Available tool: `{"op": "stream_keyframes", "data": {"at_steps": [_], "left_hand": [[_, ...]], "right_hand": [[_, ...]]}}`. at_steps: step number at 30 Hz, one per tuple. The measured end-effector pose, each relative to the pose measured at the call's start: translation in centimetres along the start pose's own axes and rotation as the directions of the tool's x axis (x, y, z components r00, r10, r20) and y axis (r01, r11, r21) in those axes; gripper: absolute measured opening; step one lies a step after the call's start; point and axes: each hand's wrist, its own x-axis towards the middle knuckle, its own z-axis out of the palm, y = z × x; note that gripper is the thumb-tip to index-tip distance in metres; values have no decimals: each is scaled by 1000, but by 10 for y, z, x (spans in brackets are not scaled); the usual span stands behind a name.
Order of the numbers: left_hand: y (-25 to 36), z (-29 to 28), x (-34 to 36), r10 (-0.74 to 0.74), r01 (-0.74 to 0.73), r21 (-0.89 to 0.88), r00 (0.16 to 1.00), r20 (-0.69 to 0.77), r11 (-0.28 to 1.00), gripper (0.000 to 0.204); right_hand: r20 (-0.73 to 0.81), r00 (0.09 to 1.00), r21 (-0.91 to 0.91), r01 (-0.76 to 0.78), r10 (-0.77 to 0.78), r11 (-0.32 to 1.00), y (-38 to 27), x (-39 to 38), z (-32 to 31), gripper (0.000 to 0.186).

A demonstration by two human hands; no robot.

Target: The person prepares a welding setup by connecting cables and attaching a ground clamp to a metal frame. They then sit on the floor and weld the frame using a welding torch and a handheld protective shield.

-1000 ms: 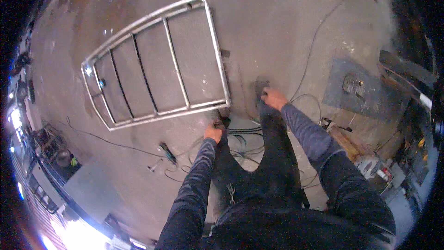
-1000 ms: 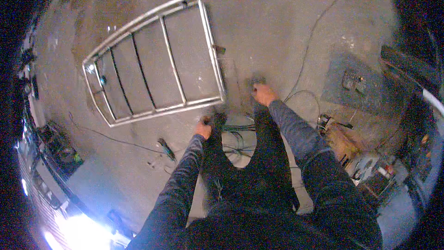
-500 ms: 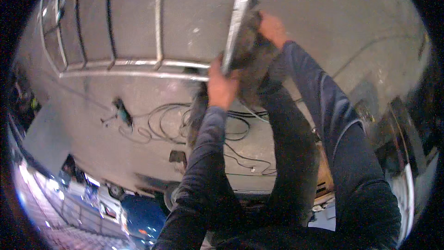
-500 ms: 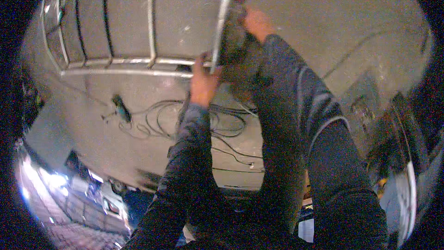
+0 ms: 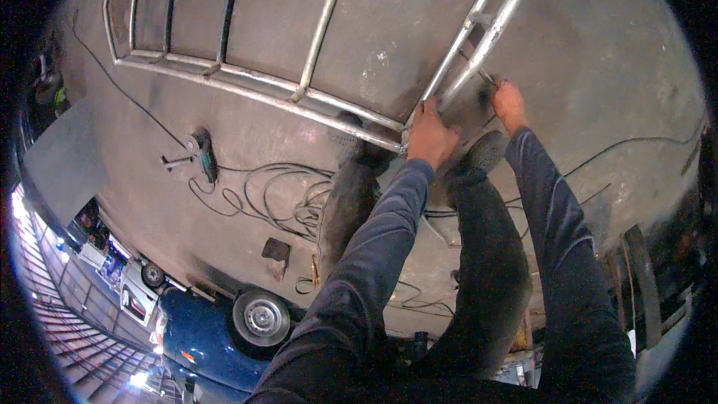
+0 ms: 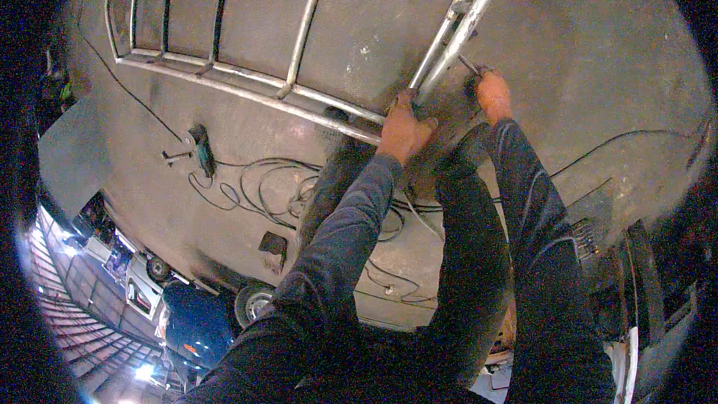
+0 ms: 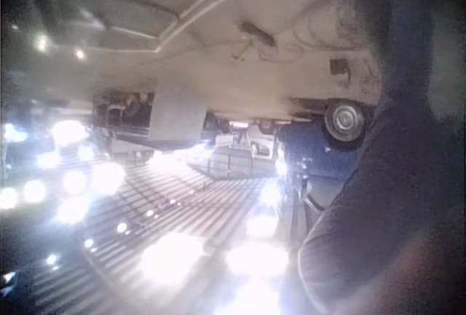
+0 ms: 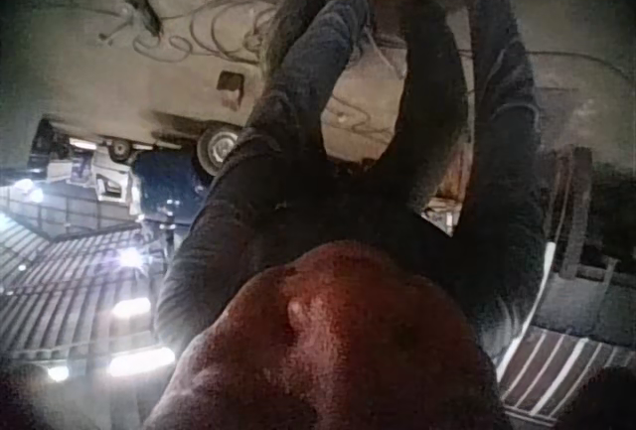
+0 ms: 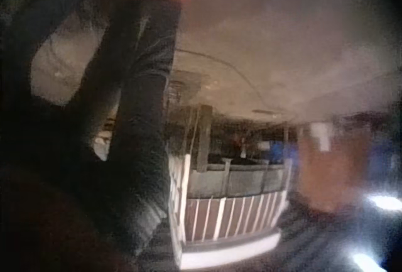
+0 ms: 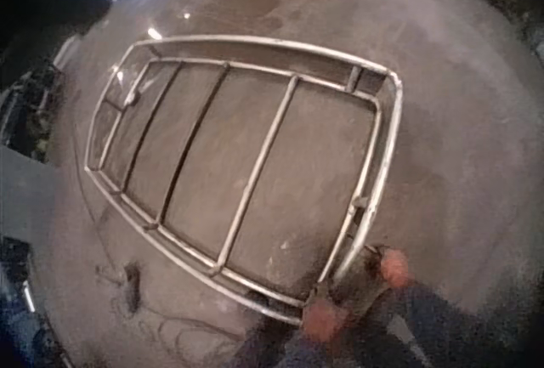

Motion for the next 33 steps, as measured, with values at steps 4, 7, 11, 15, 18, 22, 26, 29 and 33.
{"op": "stream_keyframes", "data": {"at_steps": [4, 7, 11, 15, 18, 22, 26, 29, 33], "left_hand": [[6, 20, 17, -21, 22, 12, 1000, -20, 1000, 80], [9, 23, 32, -53, 50, 97, 998, 23, 994, 77], [2, 8, 61, -119, 83, 155, 964, 239, 984, 65], [3, 8, 68, -81, 29, 221, 970, 229, 975, 61], [8, 4, 68, -112, 60, 200, 960, 258, 978, 61], [13, -3, 69, -89, 19, 256, 961, 263, 967, 61], [6, -1, 65, -30, -44, 253, 959, 281, 966, 59], [3, 1, 69, -55, -5, 253, 972, 227, 968, 50], [14, 3, 63, -191, 80, 365, 941, 280, 927, 45]], "right_hand": [[6, 999, -34, -48, 49, 998, 32, 3, -1, 27], [115, 993, -114, -5, 18, 993, 44, 17, 5, 27], [41, 998, 31, -56, 55, 998, 48, 22, 22, 28], [-86, 991, 174, -90, 106, 981, 48, 22, 34, 25], [-74, 993, 237, -68, 88, 969, 42, 34, 46, 25], [-43, 996, 137, -77, 84, 988, 25, 63, 65, 32], [-153, 988, 199, -7, 38, 980, -9, 52, 73, 31], [-333, 939, 263, 9, 82, 965, -25, 28, 47, 31], [11, 996, 333, -88, 89, 939, 16, -22, 2, 35]]}}
